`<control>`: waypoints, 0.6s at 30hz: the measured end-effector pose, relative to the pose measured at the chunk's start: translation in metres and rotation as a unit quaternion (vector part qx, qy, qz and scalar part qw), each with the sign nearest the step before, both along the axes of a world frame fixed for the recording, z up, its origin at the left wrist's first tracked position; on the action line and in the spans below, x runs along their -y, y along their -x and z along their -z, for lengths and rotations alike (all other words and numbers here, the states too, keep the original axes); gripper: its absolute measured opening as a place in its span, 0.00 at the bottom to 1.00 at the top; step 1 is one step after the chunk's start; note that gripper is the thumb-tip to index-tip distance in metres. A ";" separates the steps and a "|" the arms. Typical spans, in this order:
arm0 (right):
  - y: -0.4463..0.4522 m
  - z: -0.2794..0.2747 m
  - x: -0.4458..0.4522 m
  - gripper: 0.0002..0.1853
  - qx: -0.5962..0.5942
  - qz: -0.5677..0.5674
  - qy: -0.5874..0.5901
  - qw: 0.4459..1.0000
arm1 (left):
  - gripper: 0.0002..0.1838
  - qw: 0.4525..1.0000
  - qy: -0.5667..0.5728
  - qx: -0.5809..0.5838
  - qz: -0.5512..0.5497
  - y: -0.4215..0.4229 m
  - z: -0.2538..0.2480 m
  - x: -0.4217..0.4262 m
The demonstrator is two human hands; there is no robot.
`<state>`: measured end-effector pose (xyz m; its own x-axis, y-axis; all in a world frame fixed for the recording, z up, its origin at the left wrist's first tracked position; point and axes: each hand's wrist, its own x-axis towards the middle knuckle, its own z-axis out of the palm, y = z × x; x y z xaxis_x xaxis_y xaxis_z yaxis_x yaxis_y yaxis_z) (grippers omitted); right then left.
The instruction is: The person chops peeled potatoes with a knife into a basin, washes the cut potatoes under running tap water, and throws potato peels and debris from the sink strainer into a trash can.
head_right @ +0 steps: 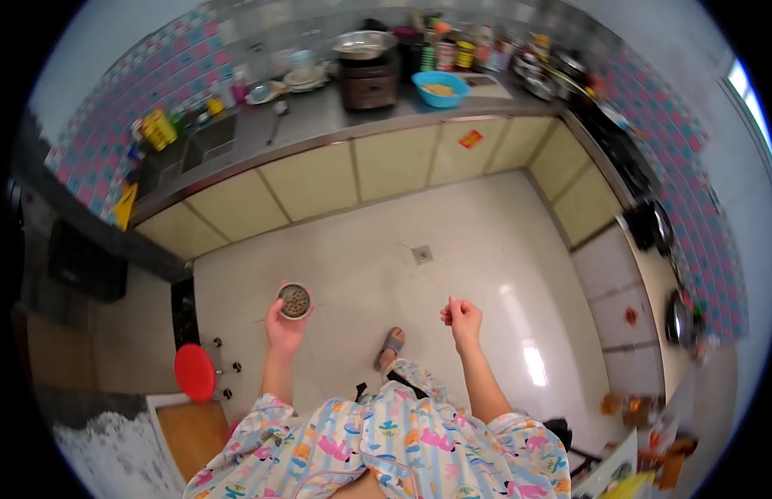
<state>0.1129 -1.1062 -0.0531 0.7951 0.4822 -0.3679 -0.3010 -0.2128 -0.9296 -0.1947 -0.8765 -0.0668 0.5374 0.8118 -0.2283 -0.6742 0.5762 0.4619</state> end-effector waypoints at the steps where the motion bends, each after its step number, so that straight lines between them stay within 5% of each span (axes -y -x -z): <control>1: 0.000 0.004 -0.030 0.15 -0.013 -0.027 -0.003 1.000 | 0.26 1.000 -0.015 0.000 -0.006 0.000 -0.003 -0.016; 11: 0.028 0.055 -0.362 0.07 -0.034 -0.235 -0.056 0.970 | 0.24 0.970 0.044 -0.140 -0.192 0.089 -0.049 -0.167; 18: 0.116 0.020 -0.555 0.05 -0.012 -0.442 -0.039 0.896 | 0.20 0.931 0.082 -0.127 -0.334 0.149 -0.030 -0.268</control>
